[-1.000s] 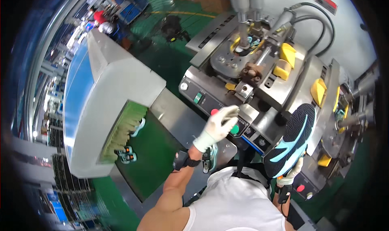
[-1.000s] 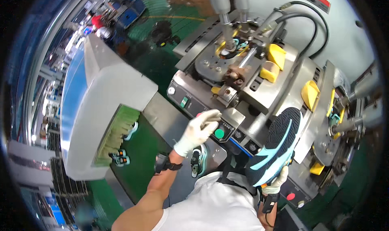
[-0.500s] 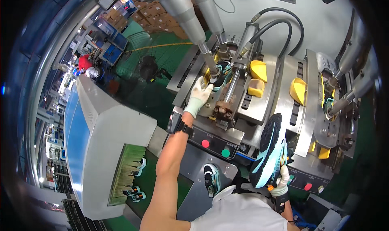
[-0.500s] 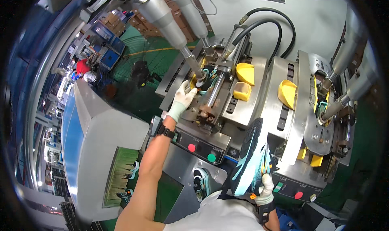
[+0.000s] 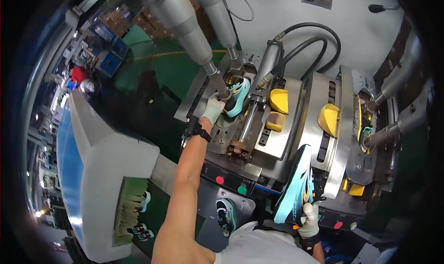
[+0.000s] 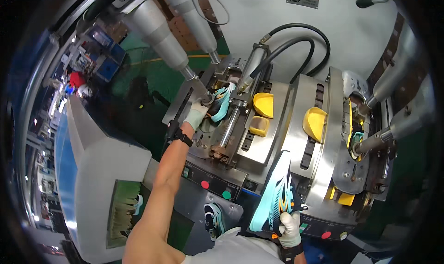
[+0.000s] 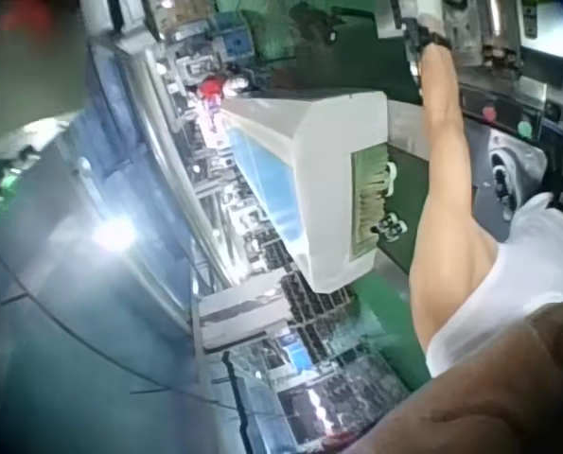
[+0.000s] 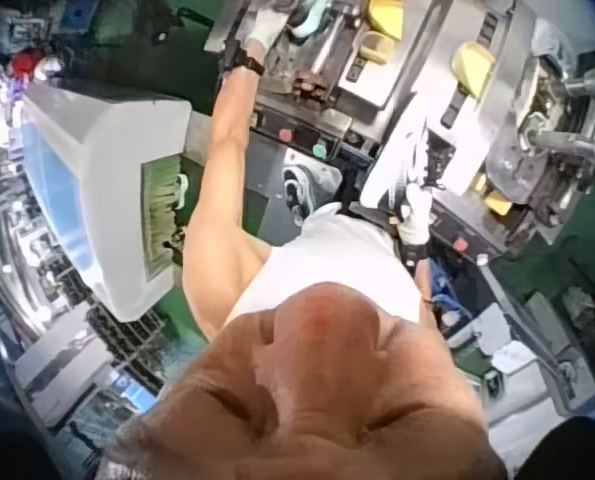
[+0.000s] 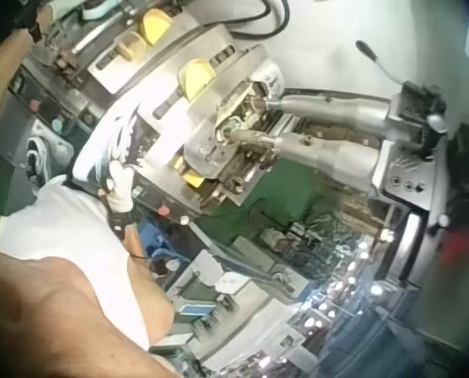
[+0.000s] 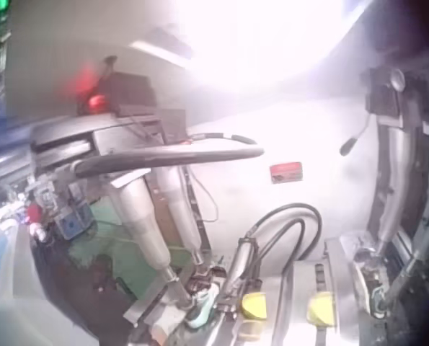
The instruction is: Operating industrial machinery to shape and process sneakers in a footwear factory.
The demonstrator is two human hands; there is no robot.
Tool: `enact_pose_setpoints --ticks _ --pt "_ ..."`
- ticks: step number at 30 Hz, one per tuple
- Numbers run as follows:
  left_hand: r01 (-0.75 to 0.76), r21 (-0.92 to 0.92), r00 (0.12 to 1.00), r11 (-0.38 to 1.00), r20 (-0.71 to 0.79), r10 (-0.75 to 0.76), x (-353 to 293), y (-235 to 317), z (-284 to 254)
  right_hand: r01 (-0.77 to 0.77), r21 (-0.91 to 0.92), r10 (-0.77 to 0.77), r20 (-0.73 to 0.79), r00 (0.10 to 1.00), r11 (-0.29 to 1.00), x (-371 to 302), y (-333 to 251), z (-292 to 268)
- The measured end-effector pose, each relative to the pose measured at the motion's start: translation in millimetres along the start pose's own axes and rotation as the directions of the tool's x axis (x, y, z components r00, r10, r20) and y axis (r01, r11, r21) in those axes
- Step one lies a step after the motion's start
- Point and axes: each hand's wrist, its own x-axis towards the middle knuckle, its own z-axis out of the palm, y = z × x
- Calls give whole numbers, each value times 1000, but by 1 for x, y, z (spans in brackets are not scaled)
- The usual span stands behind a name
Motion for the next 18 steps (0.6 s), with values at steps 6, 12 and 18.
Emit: enact_pose_setpoints --ticks 6,12,18 --pt "11 -168 1000 986 18 -8 -94 16 -50 -43 -95 54 109 993 995 27 -2 39" --pt "-73 -225 979 972 -201 27 -252 -2 -111 -164 -160 202 264 943 973 138 28 137" --pt "163 -343 940 925 -230 -251 -393 -43 -142 -312 -469 335 -36 942 827 320 106 214"
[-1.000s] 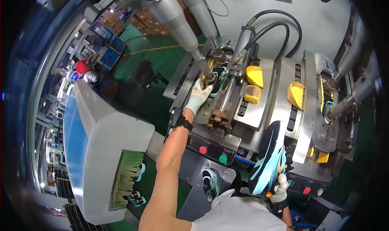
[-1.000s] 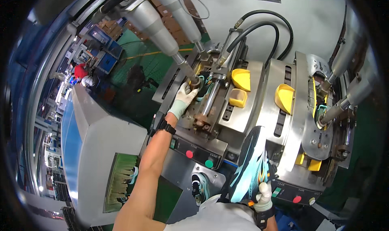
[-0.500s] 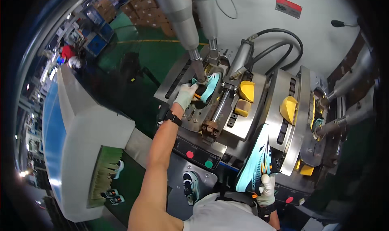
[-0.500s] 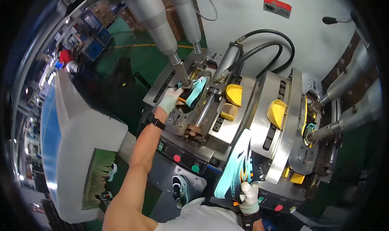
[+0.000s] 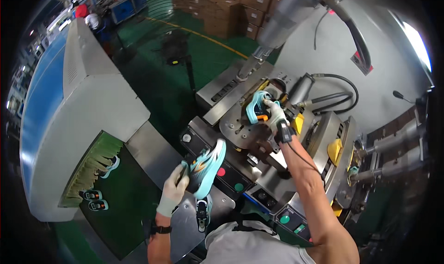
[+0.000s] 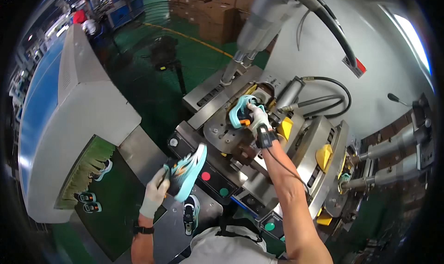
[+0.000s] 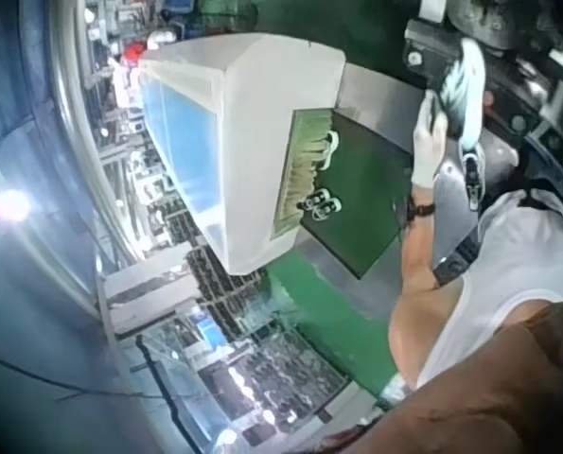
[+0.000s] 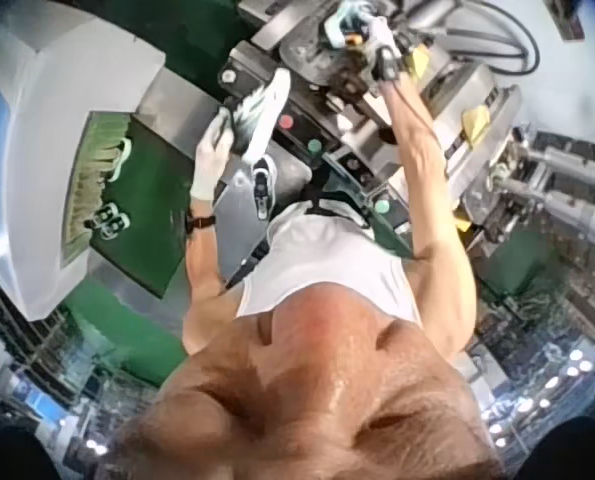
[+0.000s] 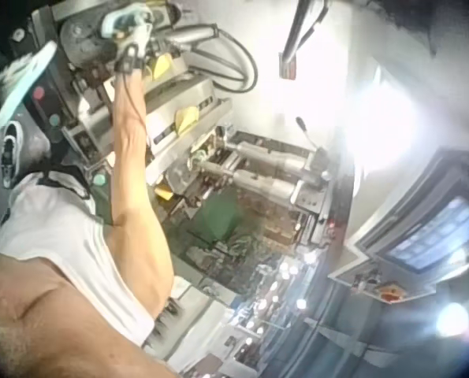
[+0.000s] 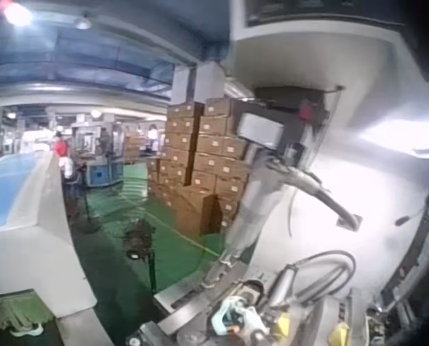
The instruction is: Operating industrial machinery to shape and process sneakers in a footwear factory.
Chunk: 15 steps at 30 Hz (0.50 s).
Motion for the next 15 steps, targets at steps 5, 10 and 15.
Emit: enact_pose_setpoints --ticks 5,10,15 --pt "170 166 975 971 -174 -141 -65 -67 -31 48 -964 -637 -135 759 261 203 51 -76" --pt "382 231 875 895 -401 -270 -141 -145 -29 -112 -887 -631 -401 664 447 239 67 -48" --pt "301 290 908 908 -377 -181 -185 -201 5 192 -964 -184 158 970 186 188 28 -49"
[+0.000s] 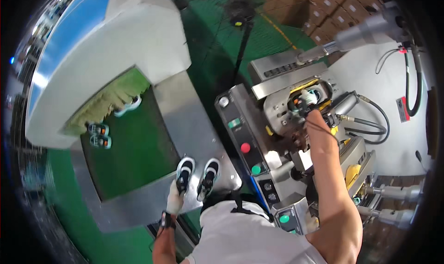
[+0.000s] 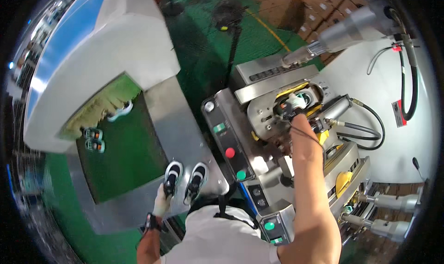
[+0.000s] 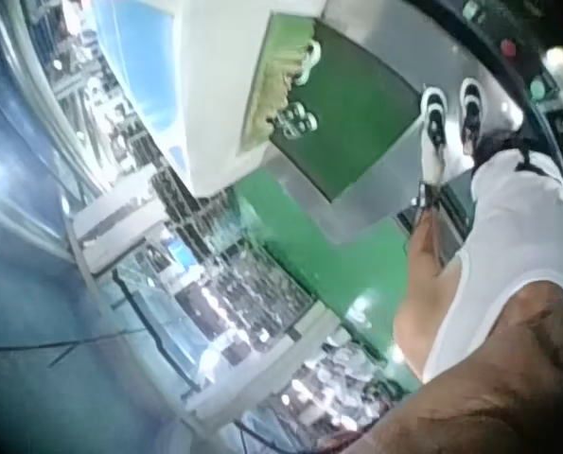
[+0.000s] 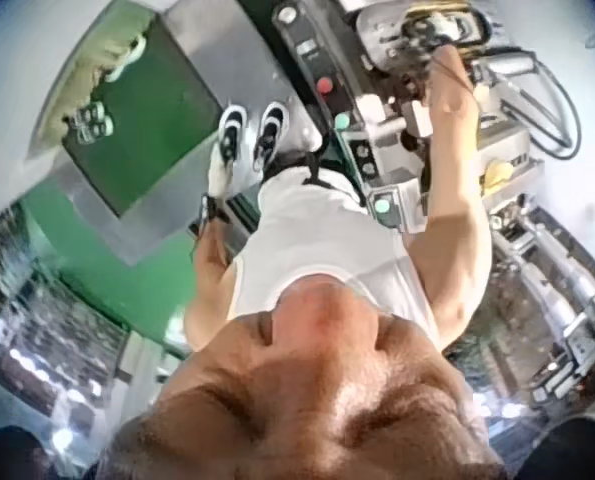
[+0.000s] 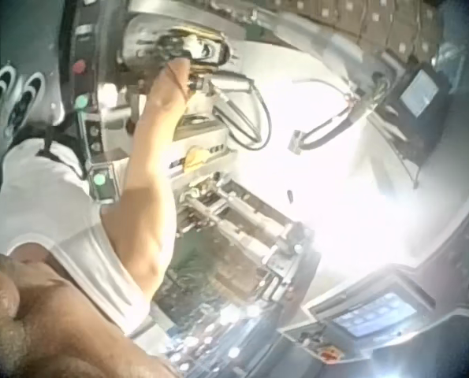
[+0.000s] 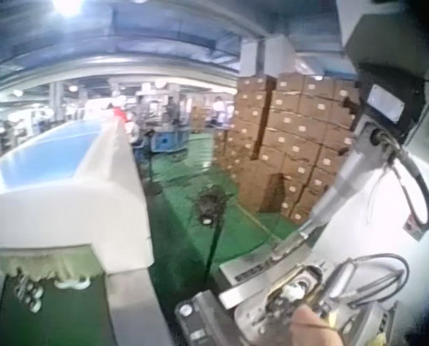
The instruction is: Operating industrial machinery to shape and process sneakers in a footwear factory.
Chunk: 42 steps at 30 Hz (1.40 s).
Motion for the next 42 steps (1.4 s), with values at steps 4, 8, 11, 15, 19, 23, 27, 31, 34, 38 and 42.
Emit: enact_pose_setpoints --ticks 4,8,11,15,19,23,27,31,34,38,42 --pt "-94 96 992 991 -70 101 10 -38 35 39 500 -13 -55 998 865 -37 -25 -41" --pt "19 99 993 995 -117 -7 -4 -68 31 435 431 -359 -249 899 790 -266 -143 11" --pt "131 -150 991 980 -10 -134 15 -79 40 447 347 -372 -262 890 825 -372 -101 62" --pt "-65 16 997 998 -37 66 14 -57 38 424 -386 -460 0 888 819 -371 59 163" --pt "-75 70 997 995 22 73 8 -64 36 300 -637 -437 -65 897 710 -406 15 179" --pt "-88 3 995 996 49 87 15 -88 51 64 -700 -199 -114 973 712 -406 11 205" --pt "-166 -137 978 977 107 181 34 -79 33 198 -269 -227 -80 971 942 -445 31 242" --pt "-146 -203 970 968 161 180 32 -105 10 221 -565 -395 -207 895 795 -450 -1 277" --pt "-200 -163 938 966 252 237 39 -104 17 164 -511 -351 -294 889 844 -433 20 246" --pt "-276 -17 933 961 234 272 42 -87 27 242 -476 -404 -274 873 845 -435 24 220" --pt "-278 -24 931 960 240 275 46 -102 22 194 -29 -194 -297 935 981 -462 -17 226"
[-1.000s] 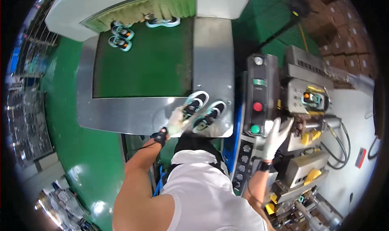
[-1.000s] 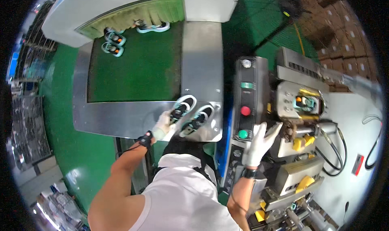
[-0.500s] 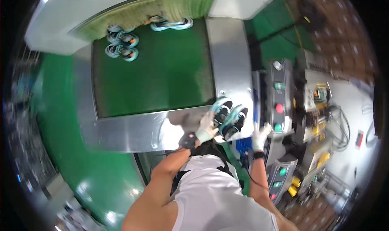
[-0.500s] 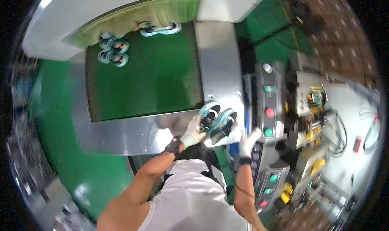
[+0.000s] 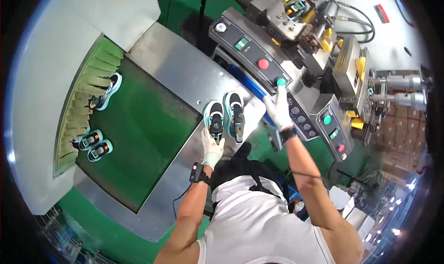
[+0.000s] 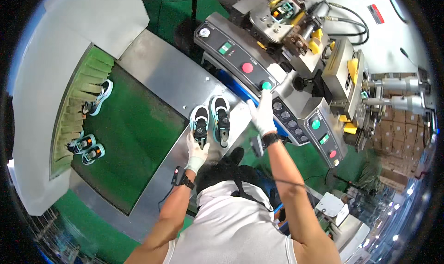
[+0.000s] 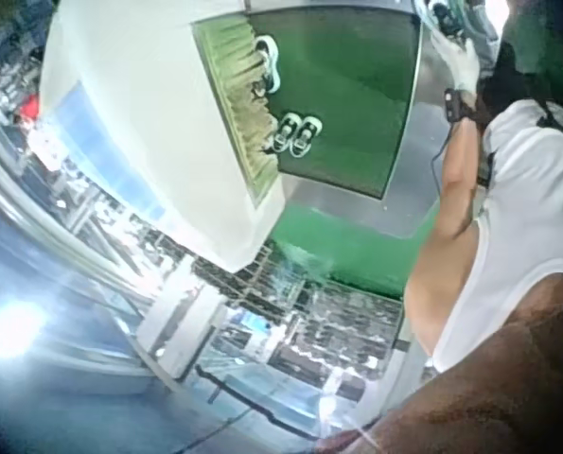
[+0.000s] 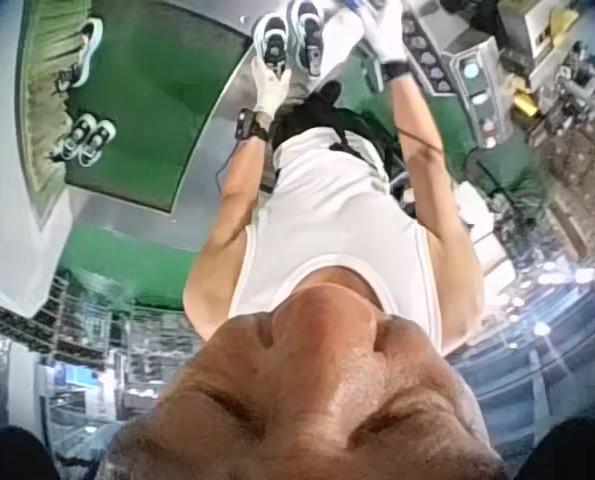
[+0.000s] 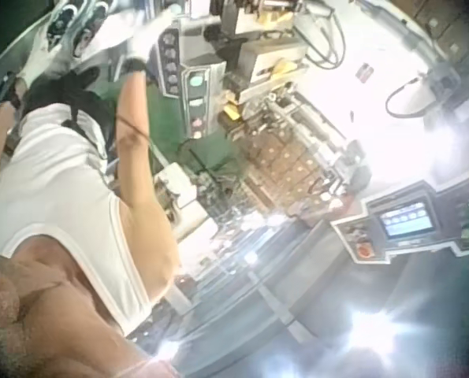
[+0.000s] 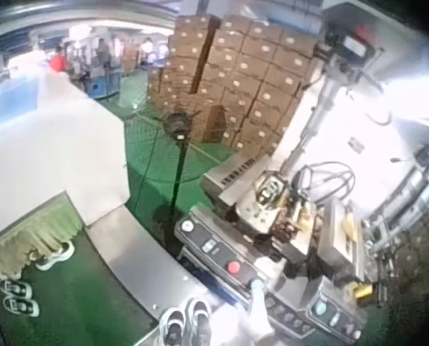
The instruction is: Operating industrial machinery to shape and process sneakers in a footwear factory.
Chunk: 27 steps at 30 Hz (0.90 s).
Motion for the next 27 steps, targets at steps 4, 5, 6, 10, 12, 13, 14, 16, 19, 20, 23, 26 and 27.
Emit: enact_pose_setpoints --ticks 4,5,6,10,12,13,14,16,19,20,23,26,27 --pt "-10 26 995 1000 104 7 9 2 2 -307 -75 315 138 939 949 -69 -36 65" --pt "8 27 994 1000 104 -11 10 2 -2 -288 -70 296 214 931 955 -76 -59 71" --pt "39 7 992 999 119 -39 15 8 -4 -393 66 377 175 910 917 -83 -52 90" --pt "389 -95 880 916 332 -339 52 63 -29 -647 303 582 284 762 700 -78 -35 83" --pt "302 -134 911 944 333 -245 64 33 -25 -549 546 480 280 831 632 -93 -9 58" --pt "289 -266 914 920 364 -182 65 46 -24 -493 672 410 296 863 552 -101 0 35" --pt "244 -55 869 968 457 -193 62 88 -24 -468 815 418 314 852 342 -120 27 24" --pt "143 64 809 988 567 -154 48 147 -21 -451 893 433 401 807 12 -155 27 -22" --pt "-80 -76 706 994 699 110 -16 195 33 -400 915 555 357 751 -48 -242 58 -73" --pt "-102 -60 633 993 766 111 -38 206 54 -240 958 594 286 752 -157 -267 55 -97" --pt "-243 43 473 969 878 79 -56 246 76 41 986 765 100 636 -163 -318 45 -108" --pt "-276 -111 218 955 960 175 -135 273 146 190 979 900 -16 436 -75 -415 62 -178" --pt "-258 -175 110 950 972 209 -163 293 162 254 967 942 -52 331 -36 -457 85 -159"
